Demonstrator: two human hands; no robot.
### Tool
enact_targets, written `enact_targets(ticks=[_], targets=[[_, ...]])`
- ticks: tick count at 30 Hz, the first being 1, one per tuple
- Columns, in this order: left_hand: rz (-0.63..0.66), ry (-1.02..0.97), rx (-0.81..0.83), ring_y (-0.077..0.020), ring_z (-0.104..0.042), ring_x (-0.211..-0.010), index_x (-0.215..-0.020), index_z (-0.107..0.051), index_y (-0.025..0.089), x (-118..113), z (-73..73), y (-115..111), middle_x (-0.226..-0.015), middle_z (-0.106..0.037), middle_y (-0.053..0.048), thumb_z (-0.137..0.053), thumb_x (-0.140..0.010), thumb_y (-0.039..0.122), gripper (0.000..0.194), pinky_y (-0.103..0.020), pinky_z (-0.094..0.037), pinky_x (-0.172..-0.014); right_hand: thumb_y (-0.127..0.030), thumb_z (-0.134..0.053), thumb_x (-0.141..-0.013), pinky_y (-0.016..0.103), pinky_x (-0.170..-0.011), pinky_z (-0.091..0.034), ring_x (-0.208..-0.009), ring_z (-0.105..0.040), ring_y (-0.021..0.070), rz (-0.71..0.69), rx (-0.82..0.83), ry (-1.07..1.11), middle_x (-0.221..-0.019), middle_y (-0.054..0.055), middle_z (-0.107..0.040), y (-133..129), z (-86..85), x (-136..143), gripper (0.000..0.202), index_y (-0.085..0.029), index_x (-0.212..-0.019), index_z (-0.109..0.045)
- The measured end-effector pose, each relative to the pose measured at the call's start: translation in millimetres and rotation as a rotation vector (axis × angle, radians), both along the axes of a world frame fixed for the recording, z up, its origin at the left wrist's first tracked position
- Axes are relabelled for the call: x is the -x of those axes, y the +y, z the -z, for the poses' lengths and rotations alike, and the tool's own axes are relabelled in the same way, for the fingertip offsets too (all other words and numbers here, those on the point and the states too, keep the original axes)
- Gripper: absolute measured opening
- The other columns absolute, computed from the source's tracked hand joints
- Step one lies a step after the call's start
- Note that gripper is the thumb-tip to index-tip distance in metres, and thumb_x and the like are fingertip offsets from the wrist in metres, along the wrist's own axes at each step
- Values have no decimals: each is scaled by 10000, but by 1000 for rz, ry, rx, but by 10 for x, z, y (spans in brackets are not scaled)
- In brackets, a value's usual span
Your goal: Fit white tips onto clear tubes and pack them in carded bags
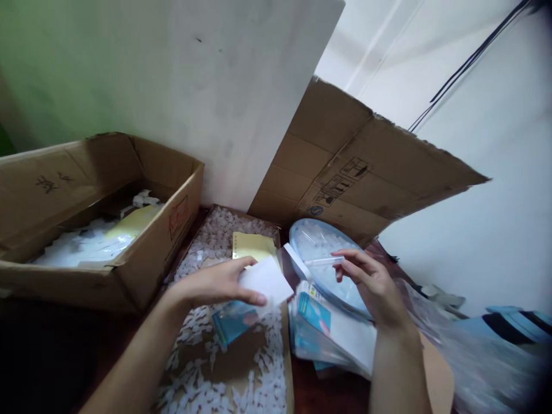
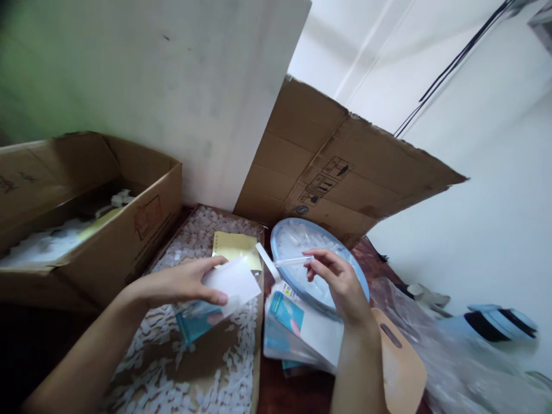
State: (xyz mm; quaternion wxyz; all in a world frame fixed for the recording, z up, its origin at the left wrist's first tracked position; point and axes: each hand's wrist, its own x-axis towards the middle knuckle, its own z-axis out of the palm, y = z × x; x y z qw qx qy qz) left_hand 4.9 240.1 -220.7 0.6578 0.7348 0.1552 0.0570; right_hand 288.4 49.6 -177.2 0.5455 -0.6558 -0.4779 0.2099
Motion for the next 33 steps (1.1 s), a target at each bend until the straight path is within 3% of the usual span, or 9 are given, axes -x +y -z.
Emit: enact_targets(ticks=[4, 6, 9, 13, 18, 21, 27, 30, 33], targets=[[-266, -112, 159, -225, -676, -953, -1257, -573, 184, -61, 51, 9, -1154, -722, -96, -657, -883, 572, 545, -299, -508, -765, -365, -723, -914, 310, -668, -530, -738, -639, 167, 6, -49, 52, -914, 40, -700, 58, 13, 36, 176, -220, -1014, -728], [-505, -148, 173, -219, -674, -978, -1380, -427, 191, -113, 79, 19, -1235, -680, -123, -564, -952, 422, 506, -325, -525, -814, -377, -730, -911, 280, -603, -506, -696, -625, 142, 18, -57, 74, -936, 35, -697, 109, 42, 63, 172, -218, -974, -707], [-690, -154, -110, -226, -637, -1102, -1388, -396, 215, -179, 134, 49, -1302, -608, -118, -463, -922, 170, 473, -401, -493, -1005, -403, -719, -925, 265, -560, -469, -610, -589, 135, 14, -1, 62, -717, 3, -665, 196, 89, 130, 216, -199, -990, -692], [-617, -165, -417, -255, -594, -1192, -938, -649, 195, -227, 147, 16, -1235, -580, -94, -388, -936, 171, 262, -424, -430, -1110, -437, -720, -921, 271, -578, -488, -598, -610, 142, -17, 23, 71, -678, 9, -684, 311, 101, 313, 276, -175, -1001, -694], [-405, -212, -457, -258, -615, -1185, -1166, -621, 211, -249, -38, -228, -1420, -496, -106, -498, -1003, 418, 291, -439, -452, -1084, -431, -734, -914, 248, -552, -491, -555, -596, 125, -29, 0, 56, -626, -6, -677, 415, 72, 601, 258, -179, -962, -706], [-304, -220, -528, -257, -656, -1076, -1141, -620, 226, -269, -123, -345, -1375, -562, -82, -637, -924, 560, 399, -416, -502, -990, -452, -743, -900, 256, -507, -490, -524, -599, 138, -40, -16, 68, -593, -12, -663, 459, 72, 730, 267, -191, -938, -700], [-305, -274, -677, -232, -695, -988, -914, -664, 207, -308, -109, -358, -1376, -635, -64, -489, -1029, 411, 292, -374, -521, -892, -474, -722, -907, 269, -456, -476, -489, -577, 143, -54, -4, 18, -586, -17, -642, 495, 92, 879, 277, -201, -922, -678], [-342, -279, -650, -243, -691, -1051, -829, -689, 195, -296, -100, -299, -1296, -672, -85, -444, -1040, 338, 353, -381, -514, -951, -461, -708, -921, 272, -460, -468, -519, -591, 148, -80, -4, -18, -623, -8, -637, 497, 102, 919, 261, -201, -917, -692], [-437, -275, -569, -259, -664, -1139, -823, -699, 193, -261, -73, -213, -1311, -654, -88, -562, -983, 292, 233, -403, -496, -1009, -446, -705, -927, 272, -462, -464, -513, -581, 143, -74, -20, -2, -618, -12, -635, 488, 88, 908, 244, -202, -930, -696]])
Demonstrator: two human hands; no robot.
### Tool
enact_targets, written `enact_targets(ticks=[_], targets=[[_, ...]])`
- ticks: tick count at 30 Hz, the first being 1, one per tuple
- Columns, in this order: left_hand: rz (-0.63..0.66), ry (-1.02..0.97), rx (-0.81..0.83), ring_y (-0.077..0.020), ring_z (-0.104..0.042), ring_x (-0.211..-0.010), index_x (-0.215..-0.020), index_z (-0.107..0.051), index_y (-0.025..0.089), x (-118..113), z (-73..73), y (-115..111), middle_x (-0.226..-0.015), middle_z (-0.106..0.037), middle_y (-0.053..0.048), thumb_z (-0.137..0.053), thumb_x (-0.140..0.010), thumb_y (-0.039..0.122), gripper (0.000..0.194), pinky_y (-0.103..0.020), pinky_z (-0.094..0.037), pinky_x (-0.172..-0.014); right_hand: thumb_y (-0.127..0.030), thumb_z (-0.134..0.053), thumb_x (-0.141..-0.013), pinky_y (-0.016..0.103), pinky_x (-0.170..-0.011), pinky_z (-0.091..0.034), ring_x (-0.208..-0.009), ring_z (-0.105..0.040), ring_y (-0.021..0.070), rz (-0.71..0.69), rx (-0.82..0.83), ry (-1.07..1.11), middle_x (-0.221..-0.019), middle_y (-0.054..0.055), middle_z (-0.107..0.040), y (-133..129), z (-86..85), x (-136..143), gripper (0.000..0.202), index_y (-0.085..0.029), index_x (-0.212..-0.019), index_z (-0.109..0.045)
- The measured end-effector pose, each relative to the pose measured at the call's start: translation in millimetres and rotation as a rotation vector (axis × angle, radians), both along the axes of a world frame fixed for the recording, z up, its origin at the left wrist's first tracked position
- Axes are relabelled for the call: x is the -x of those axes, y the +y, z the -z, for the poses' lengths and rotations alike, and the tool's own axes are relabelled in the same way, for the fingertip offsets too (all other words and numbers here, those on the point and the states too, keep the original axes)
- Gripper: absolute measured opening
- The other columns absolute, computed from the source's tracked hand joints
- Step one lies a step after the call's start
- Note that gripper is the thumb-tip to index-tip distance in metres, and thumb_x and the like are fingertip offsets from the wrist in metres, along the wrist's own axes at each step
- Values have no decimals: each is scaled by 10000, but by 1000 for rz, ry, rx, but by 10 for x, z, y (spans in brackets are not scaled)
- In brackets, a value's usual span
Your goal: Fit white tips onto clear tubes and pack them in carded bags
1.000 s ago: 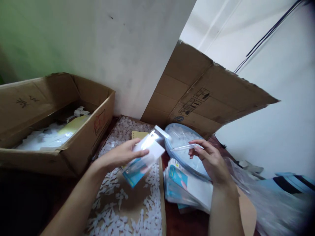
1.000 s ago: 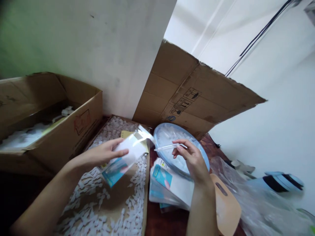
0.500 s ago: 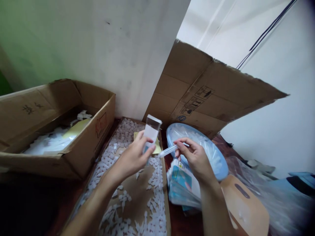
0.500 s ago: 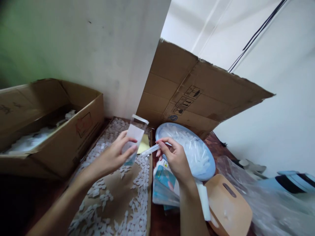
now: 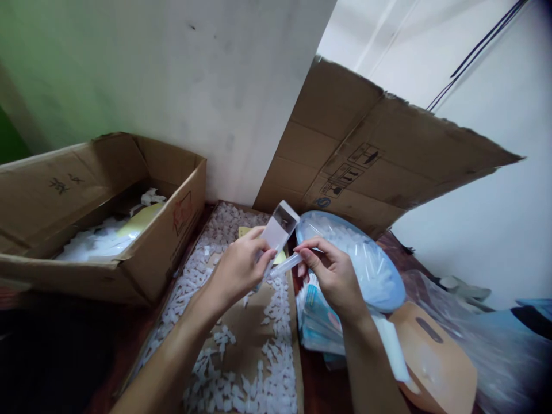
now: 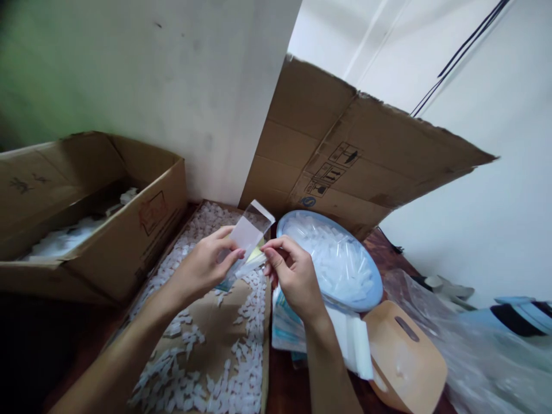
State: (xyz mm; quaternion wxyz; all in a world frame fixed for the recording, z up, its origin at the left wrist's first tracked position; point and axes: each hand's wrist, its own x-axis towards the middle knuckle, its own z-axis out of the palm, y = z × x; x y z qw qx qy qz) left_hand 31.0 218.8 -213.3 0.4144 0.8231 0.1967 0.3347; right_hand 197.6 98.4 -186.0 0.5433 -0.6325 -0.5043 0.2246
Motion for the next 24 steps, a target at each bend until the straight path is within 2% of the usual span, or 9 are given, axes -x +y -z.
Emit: enact_targets(ticks=[3, 7, 11, 14, 19, 21, 24], targets=[[9, -69, 110, -250, -636, -1198, -934, -735, 208, 50, 2, 77, -1339, -623, -79, -672, -924, 283, 98, -410, -465, -1073, -417, -725, -917, 268, -505, -491, -533, -591, 139, 66, -56, -1, -620, -11, -651, -46, -57, -102, 223, -197, -948, -707], [82, -81, 161, -240, -634, -1182, -977, -758, 212, 104, -86, 78, -1274, -635, -86, -629, -968, 398, 226, -417, -471, -1076, -376, -727, -928, 252, -570, -512, -592, -620, 128, 136, -155, -32, -673, -9, -673, -148, -140, -272, 170, -208, -951, -712], [142, -17, 111, -290, -557, -1339, -1114, -754, 241, 103, -166, -41, -1475, -538, -94, -716, -889, 526, 365, -450, -435, -1154, -356, -702, -951, 248, -602, -533, -647, -648, 131, 75, -158, -36, -716, -5, -667, -180, -169, -246, 141, -216, -953, -712], [187, 47, 76, -322, -508, -1415, -1236, -716, 251, 77, -179, -143, -1589, -453, -98, -668, -899, 594, 483, -453, -431, -1177, -344, -696, -953, 262, -586, -547, -652, -649, 137, 1, -135, -18, -780, 6, -662, -156, -163, -132, 134, -211, -952, -711], [172, 84, -77, -302, -646, -1241, -1198, -726, 232, 14, -143, -214, -1524, -523, -110, -568, -971, 557, 426, -448, -518, -1084, -311, -664, -973, 260, -565, -535, -667, -638, 126, -87, -125, -34, -877, 11, -631, -102, -117, 1, 112, -214, -964, -719], [157, 90, -155, -275, -680, -1168, -1144, -739, 229, 1, -134, -210, -1512, -536, -99, -511, -1013, 495, 373, -435, -534, -1052, -295, -649, -983, 251, -550, -523, -651, -622, 108, -114, -120, -51, -905, 9, -626, -77, -97, 36, 110, -220, -962, -727], [139, 88, -189, -246, -707, -1093, -1021, -765, 217, -4, -143, -193, -1466, -586, -88, -411, -1058, 432, 416, -395, -551, -985, -268, -635, -991, 242, -550, -517, -645, -608, 91, -112, -133, -72, -905, 1, -613, -52, -86, 86, 118, -229, -944, -736]])
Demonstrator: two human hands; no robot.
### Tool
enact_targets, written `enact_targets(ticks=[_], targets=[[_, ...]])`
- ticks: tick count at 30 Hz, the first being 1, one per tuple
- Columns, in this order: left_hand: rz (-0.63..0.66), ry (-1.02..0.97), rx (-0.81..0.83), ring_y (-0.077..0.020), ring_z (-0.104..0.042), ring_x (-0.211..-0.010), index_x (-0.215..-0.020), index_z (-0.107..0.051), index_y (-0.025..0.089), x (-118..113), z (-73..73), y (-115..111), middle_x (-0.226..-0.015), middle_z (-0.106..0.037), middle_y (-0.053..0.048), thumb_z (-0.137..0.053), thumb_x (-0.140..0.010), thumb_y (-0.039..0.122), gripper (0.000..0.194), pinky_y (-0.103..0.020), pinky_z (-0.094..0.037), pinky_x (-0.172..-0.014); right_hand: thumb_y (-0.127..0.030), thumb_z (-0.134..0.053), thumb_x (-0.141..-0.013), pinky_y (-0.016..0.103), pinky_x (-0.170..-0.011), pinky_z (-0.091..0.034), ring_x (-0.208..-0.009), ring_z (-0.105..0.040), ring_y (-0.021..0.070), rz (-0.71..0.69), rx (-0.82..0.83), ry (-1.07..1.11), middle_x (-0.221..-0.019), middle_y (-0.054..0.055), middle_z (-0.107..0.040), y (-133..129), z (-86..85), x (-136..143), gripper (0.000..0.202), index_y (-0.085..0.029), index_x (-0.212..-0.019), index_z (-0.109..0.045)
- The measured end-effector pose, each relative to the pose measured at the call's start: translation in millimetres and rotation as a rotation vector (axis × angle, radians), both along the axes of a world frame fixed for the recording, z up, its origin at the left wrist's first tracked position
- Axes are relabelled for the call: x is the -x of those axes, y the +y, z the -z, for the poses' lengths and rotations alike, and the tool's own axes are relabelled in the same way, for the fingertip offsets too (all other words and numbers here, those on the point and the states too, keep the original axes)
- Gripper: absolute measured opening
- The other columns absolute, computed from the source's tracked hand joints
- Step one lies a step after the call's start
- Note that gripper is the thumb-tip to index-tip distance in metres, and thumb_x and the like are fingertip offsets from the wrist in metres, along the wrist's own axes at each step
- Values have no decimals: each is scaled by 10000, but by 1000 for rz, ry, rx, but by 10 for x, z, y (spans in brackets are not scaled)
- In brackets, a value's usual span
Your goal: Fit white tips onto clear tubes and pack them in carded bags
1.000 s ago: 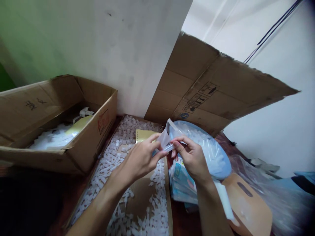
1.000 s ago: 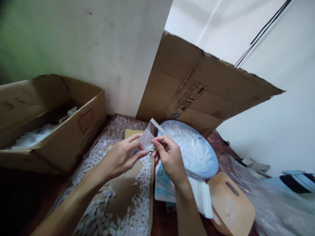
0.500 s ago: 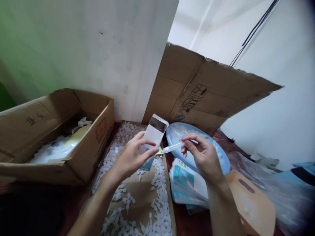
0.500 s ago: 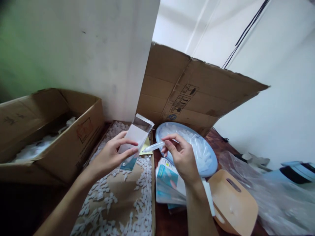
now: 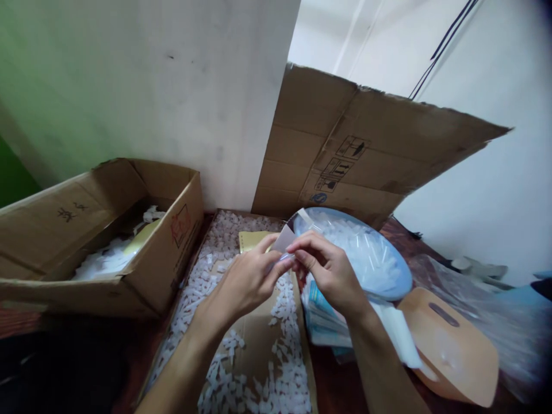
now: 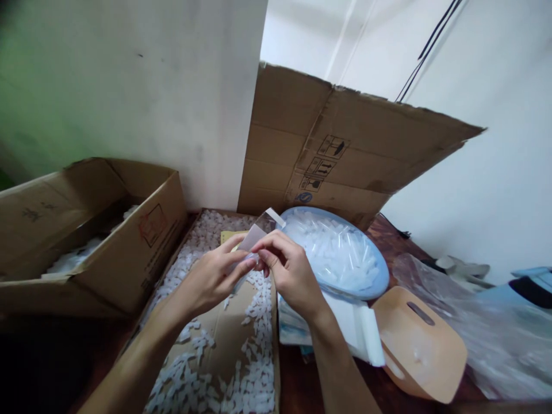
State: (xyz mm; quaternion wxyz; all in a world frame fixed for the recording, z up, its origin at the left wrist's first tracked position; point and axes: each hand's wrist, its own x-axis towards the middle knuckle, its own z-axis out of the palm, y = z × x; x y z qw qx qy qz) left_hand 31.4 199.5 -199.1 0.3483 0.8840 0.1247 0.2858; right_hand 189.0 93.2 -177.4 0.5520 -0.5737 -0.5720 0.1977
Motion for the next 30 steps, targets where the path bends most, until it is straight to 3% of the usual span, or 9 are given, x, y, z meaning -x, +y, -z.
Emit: enact_targets(ticks=[6, 9, 12, 15, 17, 21, 23, 26, 30], targets=[[-7, -185, 208, -227, -668, -1143, -929, -788, 199, -52, 19, 38, -1264, -706, -75, -430, -1062, 396, 430, -342, -485, -1011, -249, -637, -985, 239, -553, -518, -681, -629, 95, -2, -33, 6, -943, 17, -634, 10, 8, 53, 118, -220, -960, -749], [-48, -218, 338, -209, -680, -1020, -815, -769, 165, -81, 83, 90, -1144, -706, -83, -457, -1051, 382, 447, -330, -493, -936, -276, -660, -978, 234, -535, -502, -637, -614, 94, -4, -12, 77, -837, -2, -634, 7, 30, 29, 90, -217, -991, -727], [-102, -202, 403, -229, -665, -1090, -875, -792, 158, -62, 134, 175, -1196, -676, -100, -528, -1015, 313, 337, -351, -477, -990, -308, -661, -986, 228, -550, -502, -620, -606, 95, -4, 3, 112, -751, -20, -639, -15, 32, -24, 102, -229, -1021, -716], [-136, -200, 411, -244, -645, -1155, -961, -806, 160, 7, 125, 247, -1268, -645, -112, -650, -941, 267, 190, -362, -469, -1039, -328, -679, -975, 222, -565, -508, -649, -618, 98, 44, 0, 83, -793, -10, -663, -51, 1, -76, 108, -237, -1014, -722], [-123, -206, 414, -243, -646, -1152, -966, -811, 168, 61, 85, 267, -1267, -647, -108, -665, -941, 314, 208, -369, -465, -1055, -329, -692, -965, 225, -578, -517, -680, -627, 99, 73, -14, 70, -884, 6, -677, -70, -25, -94, 104, -236, -994, -728], [64, -157, 443, -241, -643, -1165, -933, -828, 205, 122, 2, 233, -1315, -644, -92, -582, -992, 446, 350, -386, -454, -1068, -316, -682, -969, 237, -620, -536, -745, -646, 109, 70, -29, 74, -1000, 16, -658, -75, -42, -95, 88, -242, -997, -719], [114, -131, 447, -245, -634, -1184, -931, -830, 219, 112, -10, 198, -1341, -642, -82, -613, -974, 465, 331, -389, -447, -1076, -307, -661, -983, 240, -639, -538, -765, -651, 111, 49, -31, 61, -1016, 13, -648, -63, -29, -92, 84, -247, -1007, -714], [102, -126, 432, -255, -624, -1214, -932, -826, 231, 64, 6, 154, -1330, -657, -70, -724, -901, 454, 248, -387, -441, -1086, -287, -634, -1000, 245, -659, -541, -794, -659, 115, 19, -35, 27, -1035, 14, -644, -49, -5, -86, 86, -251, -1008, -712], [69, -157, 385, -255, -633, -1224, -944, -838, 240, 28, 36, 138, -1336, -670, -65, -733, -901, 414, 208, -376, -461, -1061, -249, -600, -1014, 255, -657, -539, -801, -655, 119, -3, -35, -43, -1037, 14, -633, -51, 3, -58, 107, -256, -996, -705]])
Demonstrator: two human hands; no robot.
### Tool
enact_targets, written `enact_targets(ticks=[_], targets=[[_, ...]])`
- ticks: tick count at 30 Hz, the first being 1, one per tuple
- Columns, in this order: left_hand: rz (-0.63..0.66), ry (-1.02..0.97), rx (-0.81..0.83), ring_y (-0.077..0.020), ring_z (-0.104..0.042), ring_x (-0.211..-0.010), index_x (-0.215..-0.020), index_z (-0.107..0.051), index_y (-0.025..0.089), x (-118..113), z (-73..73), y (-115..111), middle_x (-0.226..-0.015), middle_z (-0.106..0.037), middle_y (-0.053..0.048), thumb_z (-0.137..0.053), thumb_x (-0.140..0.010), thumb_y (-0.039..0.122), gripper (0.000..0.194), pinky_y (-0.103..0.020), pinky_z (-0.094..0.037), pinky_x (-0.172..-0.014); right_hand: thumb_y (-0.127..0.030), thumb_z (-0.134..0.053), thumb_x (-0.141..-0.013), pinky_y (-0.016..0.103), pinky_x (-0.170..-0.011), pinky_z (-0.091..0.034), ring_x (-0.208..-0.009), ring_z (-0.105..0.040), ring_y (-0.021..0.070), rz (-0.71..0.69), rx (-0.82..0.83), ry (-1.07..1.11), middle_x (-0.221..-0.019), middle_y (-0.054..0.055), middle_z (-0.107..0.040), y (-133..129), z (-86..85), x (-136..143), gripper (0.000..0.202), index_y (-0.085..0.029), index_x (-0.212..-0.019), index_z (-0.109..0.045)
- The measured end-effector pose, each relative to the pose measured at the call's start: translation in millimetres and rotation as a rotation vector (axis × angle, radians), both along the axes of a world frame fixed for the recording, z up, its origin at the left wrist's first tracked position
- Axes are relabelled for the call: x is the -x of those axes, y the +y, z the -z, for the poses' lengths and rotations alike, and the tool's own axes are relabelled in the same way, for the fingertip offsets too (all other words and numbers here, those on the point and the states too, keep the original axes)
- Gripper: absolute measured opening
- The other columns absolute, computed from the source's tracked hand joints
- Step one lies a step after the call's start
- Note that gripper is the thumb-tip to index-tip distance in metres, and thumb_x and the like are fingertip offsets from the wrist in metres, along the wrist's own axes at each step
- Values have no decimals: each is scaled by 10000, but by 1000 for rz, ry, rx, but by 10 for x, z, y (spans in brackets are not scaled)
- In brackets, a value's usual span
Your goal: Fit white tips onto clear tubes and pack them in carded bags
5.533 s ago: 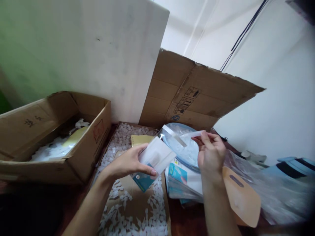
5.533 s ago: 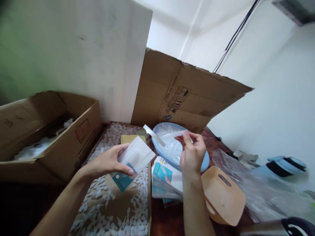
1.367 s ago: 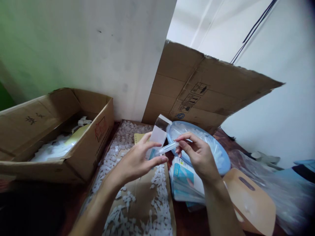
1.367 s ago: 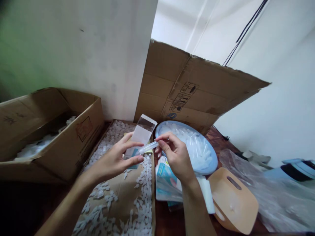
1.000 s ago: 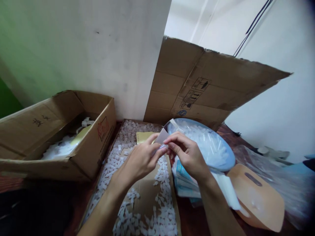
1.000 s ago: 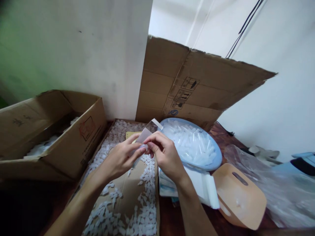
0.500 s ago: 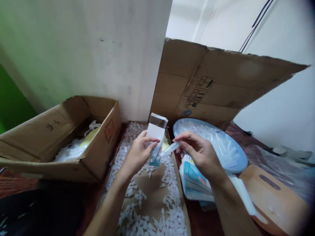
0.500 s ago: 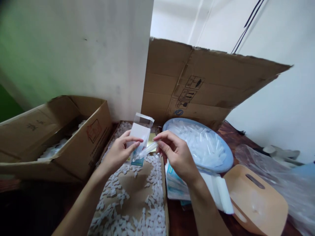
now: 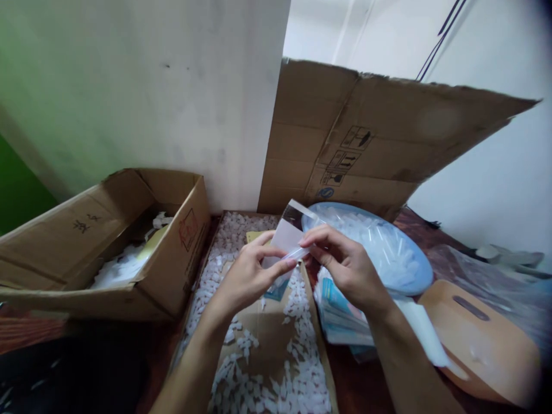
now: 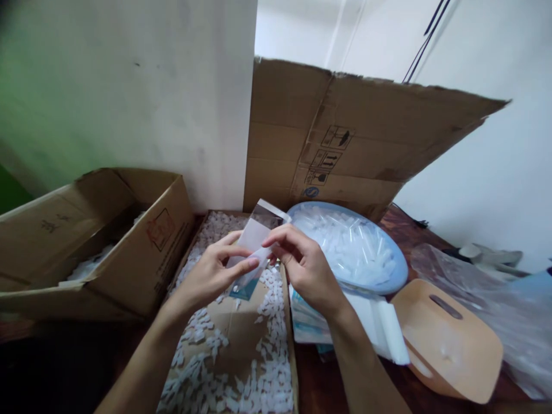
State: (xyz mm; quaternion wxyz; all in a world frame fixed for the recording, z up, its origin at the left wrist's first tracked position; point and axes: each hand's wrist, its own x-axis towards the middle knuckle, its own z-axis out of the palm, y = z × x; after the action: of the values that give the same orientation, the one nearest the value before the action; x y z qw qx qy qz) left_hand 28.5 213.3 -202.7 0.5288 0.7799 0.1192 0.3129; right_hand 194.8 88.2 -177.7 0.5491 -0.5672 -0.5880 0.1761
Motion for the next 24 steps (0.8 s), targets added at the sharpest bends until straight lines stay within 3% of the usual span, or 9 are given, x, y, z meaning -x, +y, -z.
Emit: enact_targets(ticks=[3, 7, 10, 13, 19, 22, 24], targets=[[5, -7, 12, -257, -638, -1224, -956, -849, 254, -15, 8, -15, -1349, -680, -64, -708, -920, 402, 208, -374, -465, -1053, -202, -553, -1025, 256, -643, -529, -824, -644, 127, 11, 3, -103, -1029, 17, -622, 10, -1, 24, 164, -257, -986, -703], [21, -82, 179, -265, -638, -1231, -952, -854, 221, -100, 36, -82, -1378, -668, -88, -663, -949, 365, 239, -376, -451, -1079, -178, -531, -1027, 250, -613, -517, -845, -633, 137, 52, -42, -141, -1020, 22, -612, 36, 12, 36, 198, -250, -947, -697], [-93, -131, 281, -271, -660, -1170, -881, -849, 181, -174, 88, -102, -1290, -694, -107, -630, -957, 338, 281, -386, -472, -1041, -219, -542, -1035, 251, -601, -525, -823, -636, 134, -12, -39, -31, -1024, 24, -607, 33, 0, 27, 185, -250, -939, -696], [-197, -128, 276, -268, -663, -1153, -853, -844, 176, -177, 113, -66, -1212, -706, -95, -655, -936, 343, 266, -389, -463, -1050, -258, -559, -1036, 254, -607, -526, -815, -637, 134, -84, -30, 47, -1019, 23, -611, -2, -46, 1, 163, -259, -964, -705], [-227, -119, 265, -261, -688, -1091, -825, -822, 179, -21, 31, 46, -1153, -757, -83, -826, -793, 349, 173, -401, -509, -1021, -234, -609, -1008, 286, -740, -520, -924, -628, 172, -36, -88, 4, -993, 29, -643, -87, -136, -107, 136, -270, -941, -722], [-229, -135, 243, -253, -690, -1115, -934, -804, 196, 40, 8, 76, -1196, -761, -75, -816, -817, 379, 217, -401, -517, -1031, -237, -619, -1001, 290, -784, -519, -955, -631, 177, -18, -117, -25, -996, 23, -656, -129, -175, -162, 132, -279, -932, -723], [-194, -123, 235, -252, -680, -1171, -1132, -769, 228, 71, -3, 88, -1284, -739, -72, -767, -869, 409, 319, -399, -517, -1048, -255, -631, -995, 290, -803, -519, -959, -638, 177, -10, -109, -54, -991, 22, -665, -171, -210, -196, 123, -279, -929, -732]])
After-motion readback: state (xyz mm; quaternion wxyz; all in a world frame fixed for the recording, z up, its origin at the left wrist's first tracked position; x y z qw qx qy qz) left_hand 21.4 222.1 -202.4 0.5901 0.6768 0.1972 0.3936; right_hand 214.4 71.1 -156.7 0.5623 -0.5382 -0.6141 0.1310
